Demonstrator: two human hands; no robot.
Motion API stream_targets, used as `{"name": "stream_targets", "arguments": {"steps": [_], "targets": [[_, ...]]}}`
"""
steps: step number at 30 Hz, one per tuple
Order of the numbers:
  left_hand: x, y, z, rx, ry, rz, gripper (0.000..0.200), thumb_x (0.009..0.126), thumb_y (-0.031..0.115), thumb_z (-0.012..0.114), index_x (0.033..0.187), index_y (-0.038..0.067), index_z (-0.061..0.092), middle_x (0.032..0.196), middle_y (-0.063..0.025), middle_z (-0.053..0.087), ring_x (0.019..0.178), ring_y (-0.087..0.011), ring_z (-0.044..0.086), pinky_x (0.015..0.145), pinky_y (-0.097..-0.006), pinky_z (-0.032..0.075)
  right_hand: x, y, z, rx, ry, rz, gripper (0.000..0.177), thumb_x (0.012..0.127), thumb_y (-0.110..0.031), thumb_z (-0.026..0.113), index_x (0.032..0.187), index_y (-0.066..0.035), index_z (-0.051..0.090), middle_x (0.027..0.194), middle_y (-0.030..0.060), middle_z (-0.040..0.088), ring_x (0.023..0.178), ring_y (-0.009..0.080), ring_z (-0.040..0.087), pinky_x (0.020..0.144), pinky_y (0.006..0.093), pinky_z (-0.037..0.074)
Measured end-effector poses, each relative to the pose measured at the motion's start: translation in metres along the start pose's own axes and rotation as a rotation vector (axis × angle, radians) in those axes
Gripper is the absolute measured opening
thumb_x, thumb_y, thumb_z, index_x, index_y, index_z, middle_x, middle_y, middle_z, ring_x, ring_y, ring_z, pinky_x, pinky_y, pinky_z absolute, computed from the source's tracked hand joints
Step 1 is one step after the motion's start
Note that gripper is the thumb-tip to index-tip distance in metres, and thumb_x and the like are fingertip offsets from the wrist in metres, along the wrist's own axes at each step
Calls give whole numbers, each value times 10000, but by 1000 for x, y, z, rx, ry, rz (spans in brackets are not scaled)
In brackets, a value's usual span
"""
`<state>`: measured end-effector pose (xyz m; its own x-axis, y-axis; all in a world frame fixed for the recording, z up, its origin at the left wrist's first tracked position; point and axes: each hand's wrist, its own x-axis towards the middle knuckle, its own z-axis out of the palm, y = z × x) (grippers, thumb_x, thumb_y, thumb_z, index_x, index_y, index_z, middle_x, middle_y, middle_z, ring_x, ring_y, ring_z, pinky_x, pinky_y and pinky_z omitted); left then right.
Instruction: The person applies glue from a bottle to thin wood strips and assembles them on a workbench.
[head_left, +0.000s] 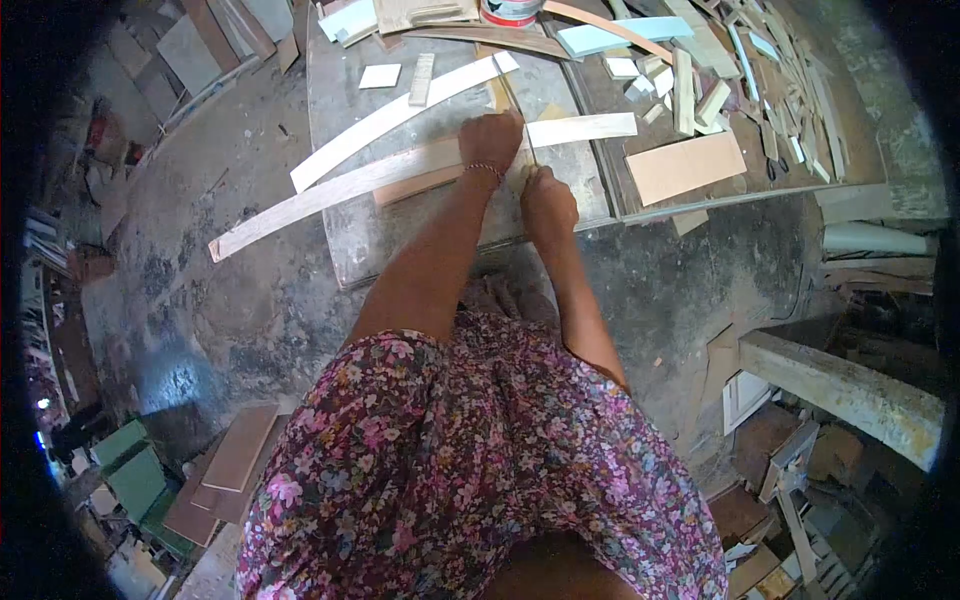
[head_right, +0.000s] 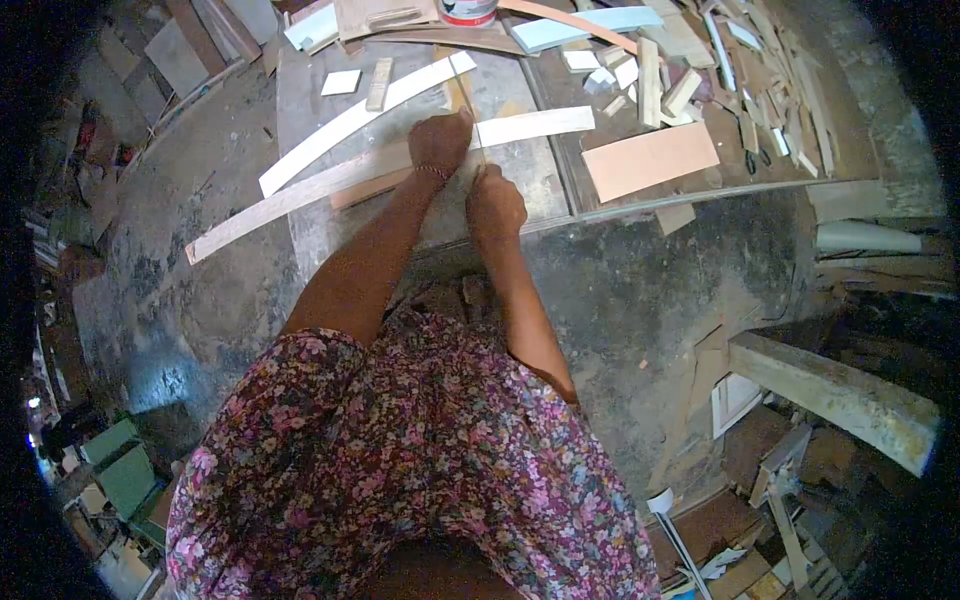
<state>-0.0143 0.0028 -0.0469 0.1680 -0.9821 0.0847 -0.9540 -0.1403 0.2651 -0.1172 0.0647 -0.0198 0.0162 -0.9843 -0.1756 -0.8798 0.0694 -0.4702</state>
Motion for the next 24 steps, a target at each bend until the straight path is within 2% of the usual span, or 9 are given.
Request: {"name": "stream_targets", "arguments": {"steps": [5,9,12,22,24], "targets": [[1,2,-5,-3,-25,-16,474,841,277,251,634,27,597,639,-161,583,606,-290,584,644,-392,441,40,1,21,-18,81,-113,325,831,-268,342,800,0,523,688,228,559,666,373,557,611,448,435],[-2,4,-5,-41,20,-18,471,836,281,264,622,23,595,624,-162,580,590,-293,581,645,-392,442,33,4,20,-27,103,-155,323,829,-268,347,789,4,517,679,231,557,654,376,555,607,447,433],[0,0,-1,-57,52,-30,464,831,285,282,610,24,594,607,-161,577,571,-296,578,630,-390,446,-3,-1,-1,-19,44,-41,312,824,-261,358,797,5,517,676,222,561,657,377,554,602,444,433],[1,-4,7,75,152,123,428,827,261,315,577,43,586,583,-148,575,527,-275,577,569,-383,453,31,-5,15,0,49,-63,330,827,-289,334,824,-18,523,747,241,554,701,383,549,641,443,430],[0,-1,8,62,85,91,424,827,259,313,594,38,589,586,-154,574,533,-284,575,585,-388,449,27,-1,14,-11,58,-71,337,827,-296,331,825,-21,524,740,241,555,703,383,549,645,448,427]]}}
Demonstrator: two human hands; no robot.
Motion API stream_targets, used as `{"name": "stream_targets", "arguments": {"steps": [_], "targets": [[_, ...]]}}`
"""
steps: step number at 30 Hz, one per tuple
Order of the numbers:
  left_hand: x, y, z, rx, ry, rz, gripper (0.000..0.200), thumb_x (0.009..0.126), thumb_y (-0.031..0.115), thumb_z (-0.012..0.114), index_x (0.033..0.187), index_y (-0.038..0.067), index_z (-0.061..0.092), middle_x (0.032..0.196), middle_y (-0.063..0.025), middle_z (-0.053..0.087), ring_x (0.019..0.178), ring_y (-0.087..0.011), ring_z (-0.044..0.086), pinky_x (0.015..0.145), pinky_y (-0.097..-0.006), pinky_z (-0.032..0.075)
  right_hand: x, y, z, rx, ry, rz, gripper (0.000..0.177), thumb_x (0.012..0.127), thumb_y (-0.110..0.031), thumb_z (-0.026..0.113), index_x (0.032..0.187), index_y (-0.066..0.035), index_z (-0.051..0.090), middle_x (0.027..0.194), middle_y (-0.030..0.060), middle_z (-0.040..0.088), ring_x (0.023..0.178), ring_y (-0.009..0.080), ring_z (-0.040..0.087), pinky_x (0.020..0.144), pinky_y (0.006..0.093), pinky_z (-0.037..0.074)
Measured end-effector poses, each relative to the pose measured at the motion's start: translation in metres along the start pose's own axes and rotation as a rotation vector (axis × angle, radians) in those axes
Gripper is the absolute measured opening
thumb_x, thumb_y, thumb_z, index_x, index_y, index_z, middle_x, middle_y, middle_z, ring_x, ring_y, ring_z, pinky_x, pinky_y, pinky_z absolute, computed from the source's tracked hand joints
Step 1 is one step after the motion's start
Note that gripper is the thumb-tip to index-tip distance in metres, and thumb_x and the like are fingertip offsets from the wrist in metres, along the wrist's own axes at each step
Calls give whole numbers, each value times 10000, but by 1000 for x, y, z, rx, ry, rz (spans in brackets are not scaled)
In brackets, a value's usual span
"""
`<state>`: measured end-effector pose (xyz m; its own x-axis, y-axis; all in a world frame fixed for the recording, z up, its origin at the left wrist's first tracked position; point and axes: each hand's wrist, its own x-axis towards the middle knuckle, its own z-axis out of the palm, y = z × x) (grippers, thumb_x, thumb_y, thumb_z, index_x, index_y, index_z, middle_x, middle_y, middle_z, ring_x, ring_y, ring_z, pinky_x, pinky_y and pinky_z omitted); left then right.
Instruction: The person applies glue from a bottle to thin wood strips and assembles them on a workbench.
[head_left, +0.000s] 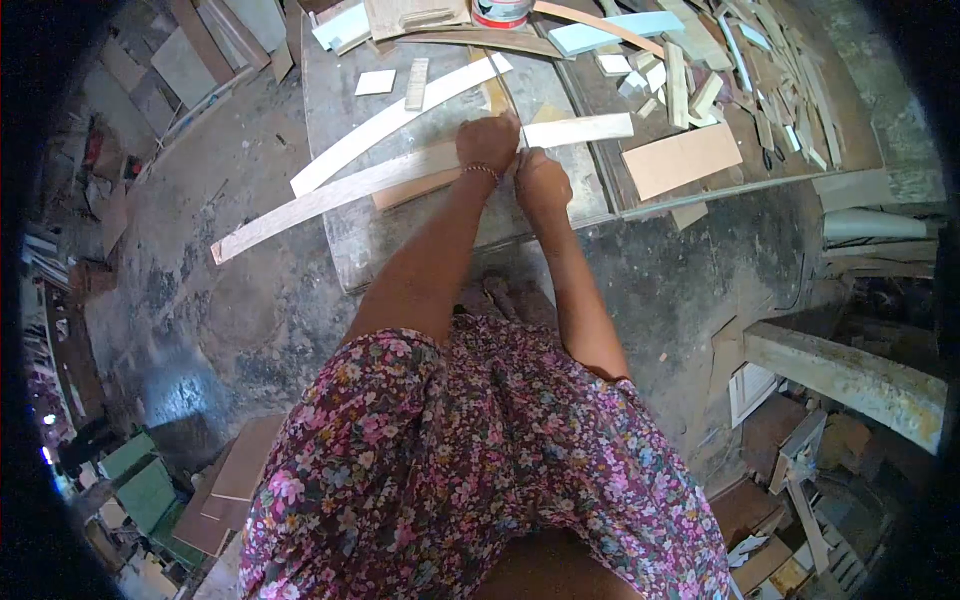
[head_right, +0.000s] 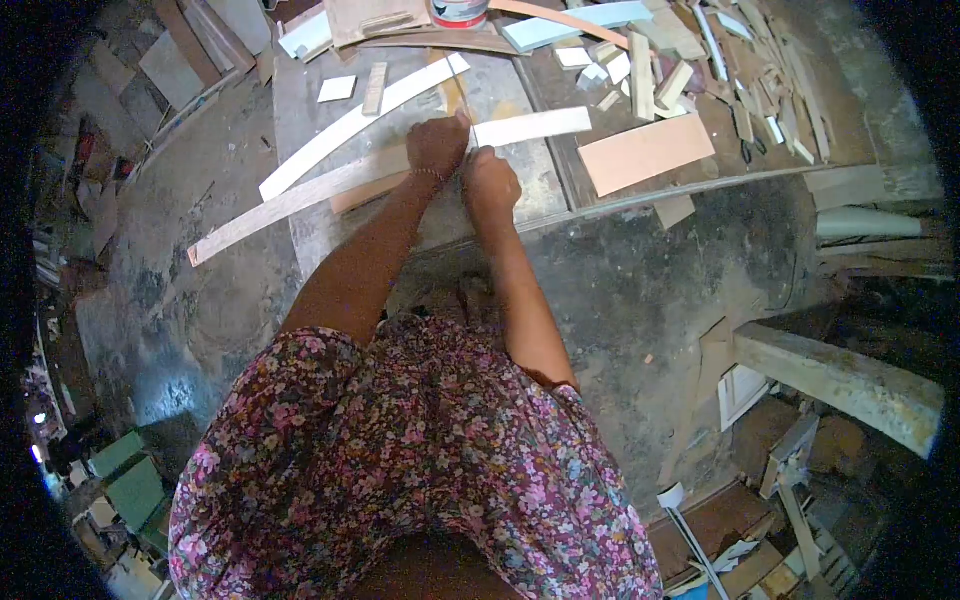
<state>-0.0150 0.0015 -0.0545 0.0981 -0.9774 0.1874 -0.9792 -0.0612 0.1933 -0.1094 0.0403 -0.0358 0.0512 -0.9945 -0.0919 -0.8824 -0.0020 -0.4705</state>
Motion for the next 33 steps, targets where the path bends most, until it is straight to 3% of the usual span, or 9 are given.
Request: {"name": "stream_targets", "arguments": {"steps": [4,7,12,28,33], "targets": [[-2,1,-11,-76,-10,-52,433,828,260,302,606,25,591,593,-157,574,548,-294,574,623,-396,439,-25,-3,-12,12,-28,66,349,830,-307,323,824,-23,527,723,239,555,699,381,549,638,450,426],[-3,1,-11,-4,-28,-23,403,813,245,332,544,77,580,564,-120,578,533,-242,583,597,-367,445,-25,-2,-11,0,-27,39,360,831,-307,321,818,-14,530,715,238,555,695,381,550,632,453,426],[-2,1,-4,-51,11,-48,422,815,264,328,551,67,592,553,-124,575,527,-249,580,607,-371,441,6,-4,1,-30,-1,-3,331,827,-278,334,803,-15,534,728,220,567,695,363,562,623,437,444],[-3,-1,0,-67,89,-20,383,796,236,355,530,62,568,524,-141,558,477,-254,564,540,-368,445,-6,-1,-4,18,-22,57,365,825,-301,328,807,-5,541,752,237,561,719,386,548,647,449,430],[-5,1,-3,-99,28,-12,435,822,261,302,581,30,580,562,-171,558,533,-296,571,569,-395,446,-29,-2,-16,7,-9,64,365,828,-290,338,781,14,535,710,245,551,688,401,538,625,450,423]]}}
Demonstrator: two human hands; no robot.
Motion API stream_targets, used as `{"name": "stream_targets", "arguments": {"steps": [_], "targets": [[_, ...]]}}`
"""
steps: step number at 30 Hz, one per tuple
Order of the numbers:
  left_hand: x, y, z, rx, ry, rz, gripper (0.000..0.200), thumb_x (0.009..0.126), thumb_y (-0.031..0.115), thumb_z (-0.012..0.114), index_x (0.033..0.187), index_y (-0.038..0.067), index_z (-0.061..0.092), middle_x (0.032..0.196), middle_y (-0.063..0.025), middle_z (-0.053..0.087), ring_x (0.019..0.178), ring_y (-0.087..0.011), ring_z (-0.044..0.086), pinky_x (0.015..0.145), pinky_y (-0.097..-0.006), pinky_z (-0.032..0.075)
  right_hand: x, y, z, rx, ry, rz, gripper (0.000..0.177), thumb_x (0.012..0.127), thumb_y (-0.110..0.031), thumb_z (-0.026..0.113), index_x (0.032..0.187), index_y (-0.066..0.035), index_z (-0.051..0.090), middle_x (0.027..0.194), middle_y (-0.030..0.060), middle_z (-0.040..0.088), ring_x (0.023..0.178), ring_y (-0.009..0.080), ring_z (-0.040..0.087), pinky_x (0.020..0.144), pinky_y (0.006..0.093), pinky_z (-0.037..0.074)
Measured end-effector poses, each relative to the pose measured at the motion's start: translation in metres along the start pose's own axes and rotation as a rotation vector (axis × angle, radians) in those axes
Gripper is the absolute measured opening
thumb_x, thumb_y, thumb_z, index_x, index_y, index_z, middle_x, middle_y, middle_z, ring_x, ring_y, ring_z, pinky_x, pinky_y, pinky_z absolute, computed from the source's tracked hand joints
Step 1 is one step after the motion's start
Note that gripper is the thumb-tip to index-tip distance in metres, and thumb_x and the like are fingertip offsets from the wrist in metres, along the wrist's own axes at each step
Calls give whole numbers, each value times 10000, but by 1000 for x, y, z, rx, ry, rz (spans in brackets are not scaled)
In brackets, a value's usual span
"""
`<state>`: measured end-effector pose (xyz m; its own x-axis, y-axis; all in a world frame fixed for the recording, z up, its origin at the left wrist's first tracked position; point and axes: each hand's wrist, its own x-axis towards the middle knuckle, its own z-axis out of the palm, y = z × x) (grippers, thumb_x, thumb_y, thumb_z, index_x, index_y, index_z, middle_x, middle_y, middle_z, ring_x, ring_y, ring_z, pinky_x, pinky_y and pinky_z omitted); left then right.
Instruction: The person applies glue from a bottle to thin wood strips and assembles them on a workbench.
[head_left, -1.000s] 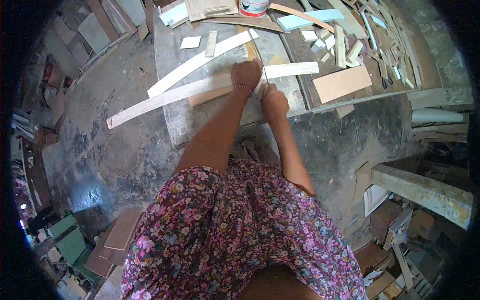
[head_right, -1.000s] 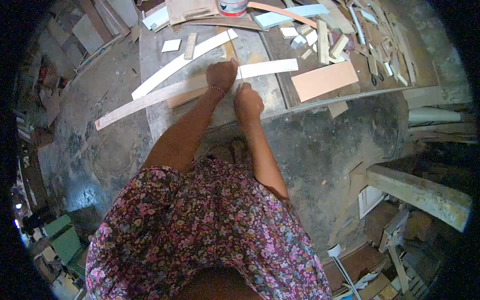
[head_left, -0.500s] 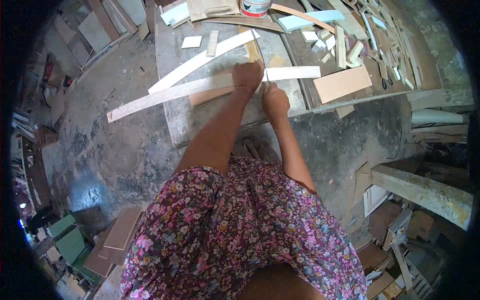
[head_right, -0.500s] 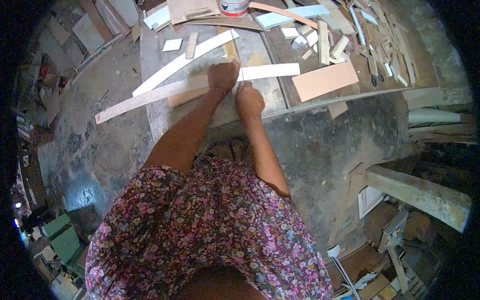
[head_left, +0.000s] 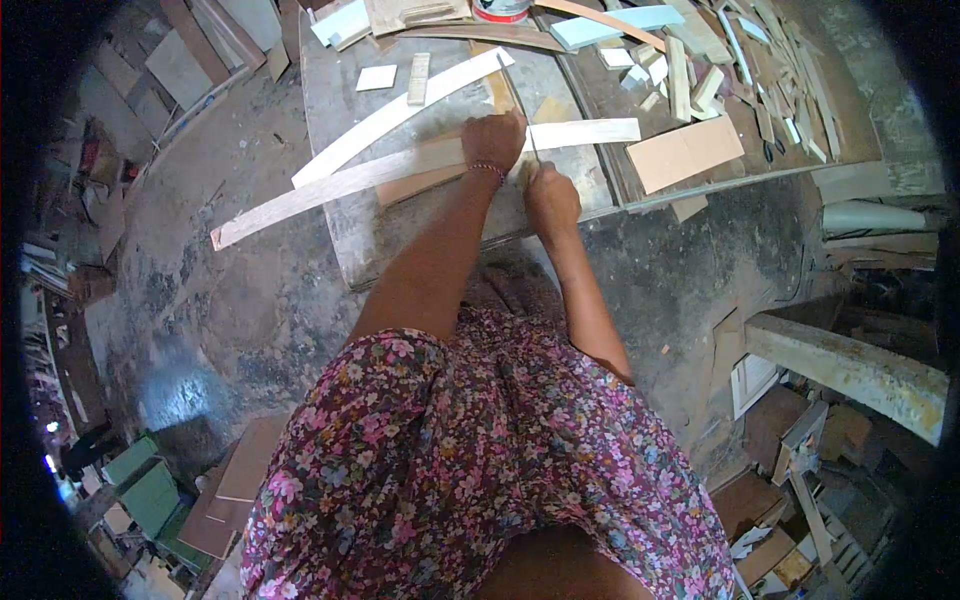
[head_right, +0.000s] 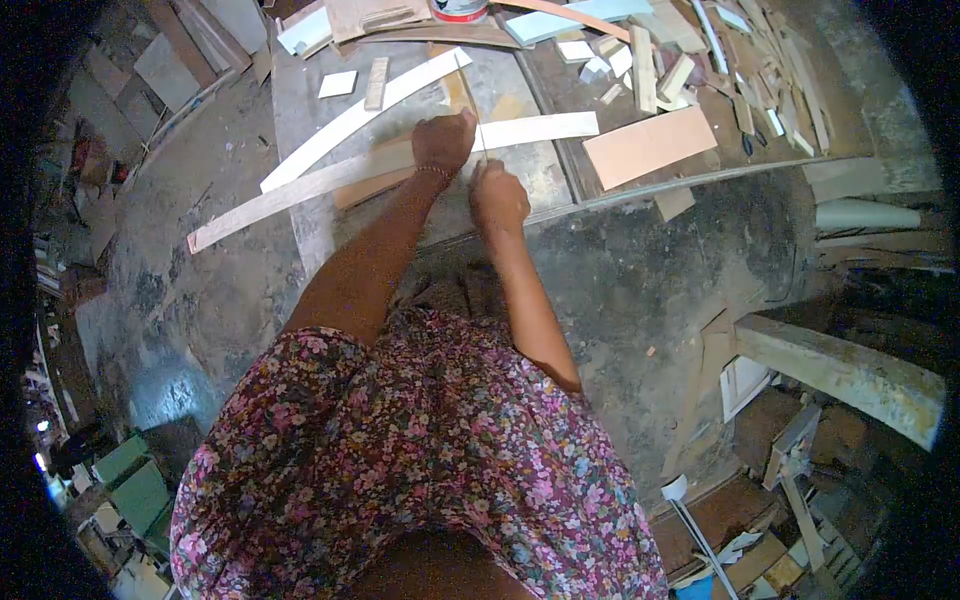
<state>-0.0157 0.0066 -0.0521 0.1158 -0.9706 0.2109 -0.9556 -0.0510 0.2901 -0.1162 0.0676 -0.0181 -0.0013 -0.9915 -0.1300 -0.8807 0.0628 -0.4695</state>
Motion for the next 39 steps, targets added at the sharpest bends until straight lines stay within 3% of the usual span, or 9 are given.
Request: {"name": "stream_targets", "arguments": {"steps": [7,13,18,21,26,32,39], "targets": [[1,-2,3,46,110,25,354,789,228,376,531,72,562,517,-116,560,494,-253,574,517,-368,451,-5,5,-3,-7,-41,8,324,830,-287,344,838,-23,531,739,231,563,732,380,549,648,455,424],[0,1,-2,146,48,21,329,791,205,377,558,74,568,531,-100,570,530,-230,589,538,-355,455,-11,9,-4,31,-29,-7,293,824,-258,352,832,-29,534,745,232,562,739,375,549,651,452,427],[3,2,-4,101,-56,-51,386,809,249,323,605,62,592,600,-128,586,569,-258,590,584,-371,449,-20,10,-6,-10,-62,57,236,801,-220,382,797,-40,534,747,228,563,729,383,548,644,447,432],[2,-2,3,87,-117,-27,450,836,271,265,643,34,595,643,-154,588,603,-296,585,620,-400,442,-10,10,-8,61,-37,-54,229,791,-207,387,774,-28,530,743,219,565,726,376,552,639,441,437],[4,1,-1,58,-93,-59,456,837,264,267,616,33,593,635,-148,588,609,-289,588,619,-402,438,27,-1,8,16,-46,-62,263,791,-217,375,793,-4,529,734,203,570,724,363,557,630,444,436],[-1,1,1,132,-53,21,432,816,252,287,587,53,594,620,-135,589,573,-258,585,628,-370,437,-2,12,1,19,-84,-67,276,790,-223,369,820,1,527,746,210,569,735,366,553,630,447,434],[2,5,-7,50,-116,-78,436,817,255,275,596,58,596,632,-141,590,599,-262,588,623,-378,437,5,5,-2,78,-63,-2,343,827,-273,323,801,-8,540,751,252,551,755,391,536,677,445,422]]}}
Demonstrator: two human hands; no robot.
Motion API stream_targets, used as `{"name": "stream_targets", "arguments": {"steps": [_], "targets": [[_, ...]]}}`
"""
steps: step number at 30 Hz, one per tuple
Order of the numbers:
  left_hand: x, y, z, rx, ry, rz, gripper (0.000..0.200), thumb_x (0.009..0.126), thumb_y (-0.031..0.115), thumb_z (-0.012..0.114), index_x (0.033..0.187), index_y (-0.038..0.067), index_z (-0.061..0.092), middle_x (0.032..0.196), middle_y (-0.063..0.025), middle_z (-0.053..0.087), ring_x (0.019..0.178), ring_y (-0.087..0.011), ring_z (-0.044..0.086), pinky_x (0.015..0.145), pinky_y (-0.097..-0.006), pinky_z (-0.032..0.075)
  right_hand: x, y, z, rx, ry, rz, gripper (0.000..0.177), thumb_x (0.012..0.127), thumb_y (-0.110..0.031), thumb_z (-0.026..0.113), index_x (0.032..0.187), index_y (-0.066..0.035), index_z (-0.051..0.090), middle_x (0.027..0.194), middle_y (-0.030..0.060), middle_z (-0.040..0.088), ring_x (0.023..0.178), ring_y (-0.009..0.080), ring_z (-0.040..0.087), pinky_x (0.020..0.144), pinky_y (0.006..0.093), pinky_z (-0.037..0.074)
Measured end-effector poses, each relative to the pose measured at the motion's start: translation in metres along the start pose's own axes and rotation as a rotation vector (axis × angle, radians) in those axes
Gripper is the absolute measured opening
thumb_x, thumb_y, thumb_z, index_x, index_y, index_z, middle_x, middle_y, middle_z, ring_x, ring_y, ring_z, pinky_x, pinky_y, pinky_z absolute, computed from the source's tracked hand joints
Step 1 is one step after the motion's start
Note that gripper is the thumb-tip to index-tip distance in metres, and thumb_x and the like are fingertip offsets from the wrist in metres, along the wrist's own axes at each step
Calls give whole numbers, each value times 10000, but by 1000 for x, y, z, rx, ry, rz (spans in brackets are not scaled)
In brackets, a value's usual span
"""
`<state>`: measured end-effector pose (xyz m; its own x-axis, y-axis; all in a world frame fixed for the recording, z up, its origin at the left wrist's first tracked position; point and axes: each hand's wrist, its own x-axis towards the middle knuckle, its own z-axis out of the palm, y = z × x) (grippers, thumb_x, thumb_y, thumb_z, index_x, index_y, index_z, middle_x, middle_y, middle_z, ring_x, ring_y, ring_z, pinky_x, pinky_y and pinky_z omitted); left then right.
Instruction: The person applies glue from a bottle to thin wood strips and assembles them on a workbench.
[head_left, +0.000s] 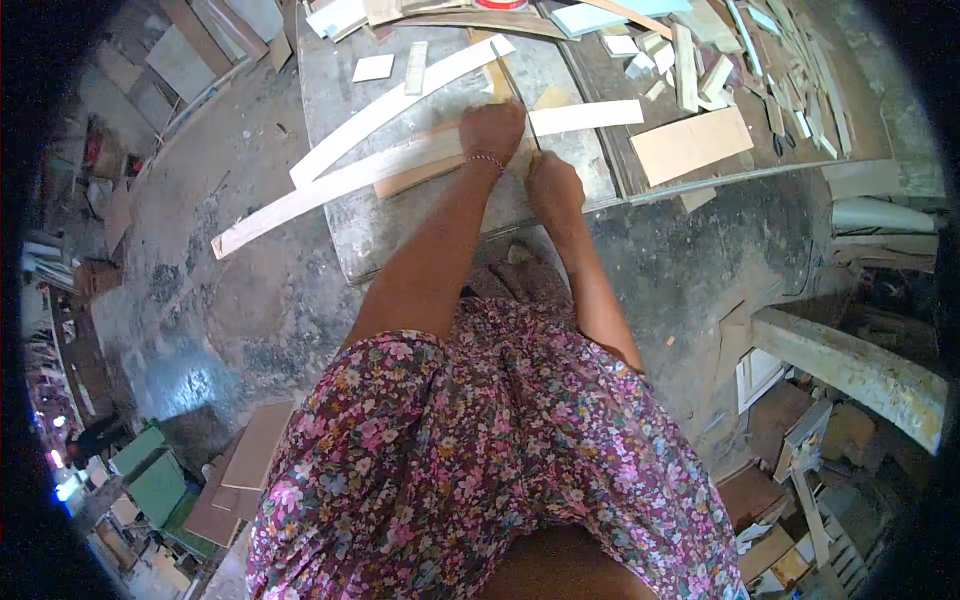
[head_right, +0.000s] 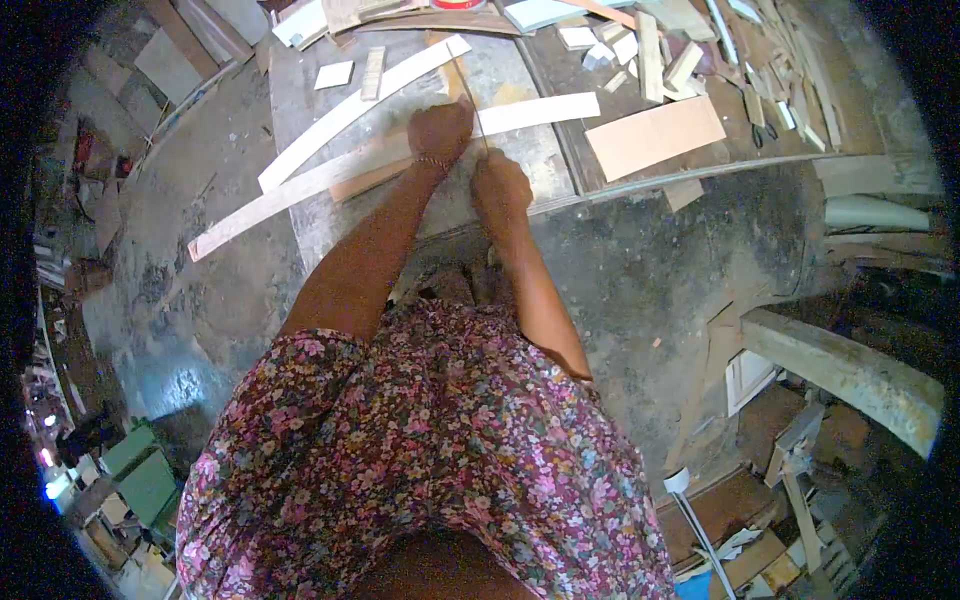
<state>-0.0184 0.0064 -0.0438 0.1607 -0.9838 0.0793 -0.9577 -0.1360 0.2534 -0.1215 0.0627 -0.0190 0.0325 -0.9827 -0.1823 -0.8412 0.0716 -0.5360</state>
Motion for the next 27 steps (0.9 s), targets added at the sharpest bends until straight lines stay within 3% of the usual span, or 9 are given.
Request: {"name": "stream_targets", "arguments": {"steps": [11,14,17,27], "targets": [[1,-2,8,46,55,30,415,814,266,291,622,57,594,625,-143,588,609,-258,590,631,-378,432,-17,7,0,-34,7,1,334,827,-276,333,800,-9,532,742,231,559,742,386,542,657,441,429],[1,1,1,46,-11,-6,395,811,256,303,621,58,588,617,-141,586,603,-257,591,618,-377,433,-9,6,3,-15,-12,16,326,824,-271,334,807,-12,532,744,232,558,737,387,541,658,443,427],[2,-5,12,100,60,108,401,813,248,301,609,52,586,623,-143,588,601,-268,590,630,-374,433,13,0,6,1,-5,-1,319,818,-267,341,814,-12,531,750,233,557,739,385,543,654,442,427],[0,-1,7,47,6,15,410,825,259,303,619,61,597,631,-139,589,598,-260,591,621,-382,438,-17,7,0,-71,-45,46,266,788,-219,375,788,-7,535,759,211,568,742,368,554,637,440,439]]}}
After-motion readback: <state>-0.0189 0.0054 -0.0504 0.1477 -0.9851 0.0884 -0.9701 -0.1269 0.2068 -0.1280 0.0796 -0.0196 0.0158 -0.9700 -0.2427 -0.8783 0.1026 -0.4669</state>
